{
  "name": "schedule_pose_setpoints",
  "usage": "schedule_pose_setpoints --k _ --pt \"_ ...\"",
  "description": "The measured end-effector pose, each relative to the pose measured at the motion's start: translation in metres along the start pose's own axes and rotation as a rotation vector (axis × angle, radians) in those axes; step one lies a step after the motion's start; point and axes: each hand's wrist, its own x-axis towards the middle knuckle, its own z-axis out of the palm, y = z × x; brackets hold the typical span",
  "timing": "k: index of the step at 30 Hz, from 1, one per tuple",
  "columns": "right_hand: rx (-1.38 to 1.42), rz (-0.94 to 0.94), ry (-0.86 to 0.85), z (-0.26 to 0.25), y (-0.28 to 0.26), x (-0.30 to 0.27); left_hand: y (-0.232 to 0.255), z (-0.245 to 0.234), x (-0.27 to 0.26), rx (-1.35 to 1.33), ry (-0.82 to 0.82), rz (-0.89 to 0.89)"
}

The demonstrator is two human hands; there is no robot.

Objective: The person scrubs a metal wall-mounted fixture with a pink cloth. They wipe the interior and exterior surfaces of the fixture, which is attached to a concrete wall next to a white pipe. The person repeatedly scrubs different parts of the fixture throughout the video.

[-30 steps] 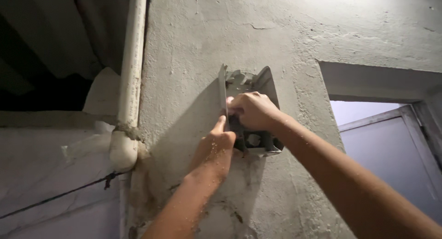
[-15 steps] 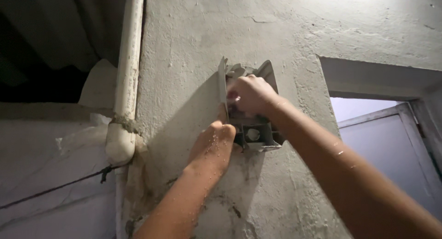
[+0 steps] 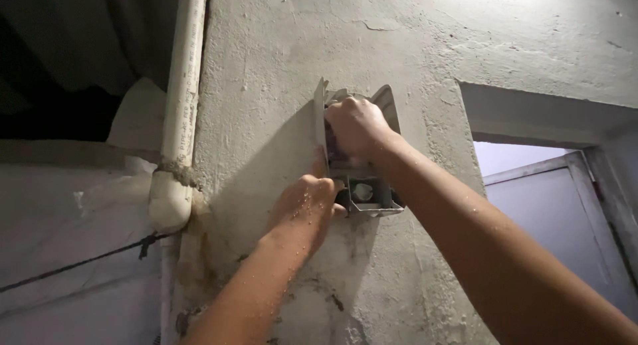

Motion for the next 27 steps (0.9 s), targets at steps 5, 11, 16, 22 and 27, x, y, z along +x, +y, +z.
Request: schedule_pose_setpoints --k 5,11,16,22,27 --pt "-0.057 -0.182 -0.236 -0.017 -0.006 -0.022 -0.008 0.017 0.002 -0.03 0.162 0.07" --pt "0.105 0.086 -0.246 -0.028 -0.012 -0.039 -0.025 0.031 0.007 -0.009 0.349 0.272" --pt "0.327 0.068 -0.467 -0.026 0.006 -0.031 -0.027 0.03 0.009 -0.008 0.271 0.23" --pt "0.244 0.007 -0.755 -0.008 0.022 -0.017 -0.023 0.026 0.005 -0.068 0.262 0.172" --pt "0.127 -0.435 -0.436 0.018 0.033 -0.028 -0.01 0.019 0.004 -0.037 0.176 0.079"
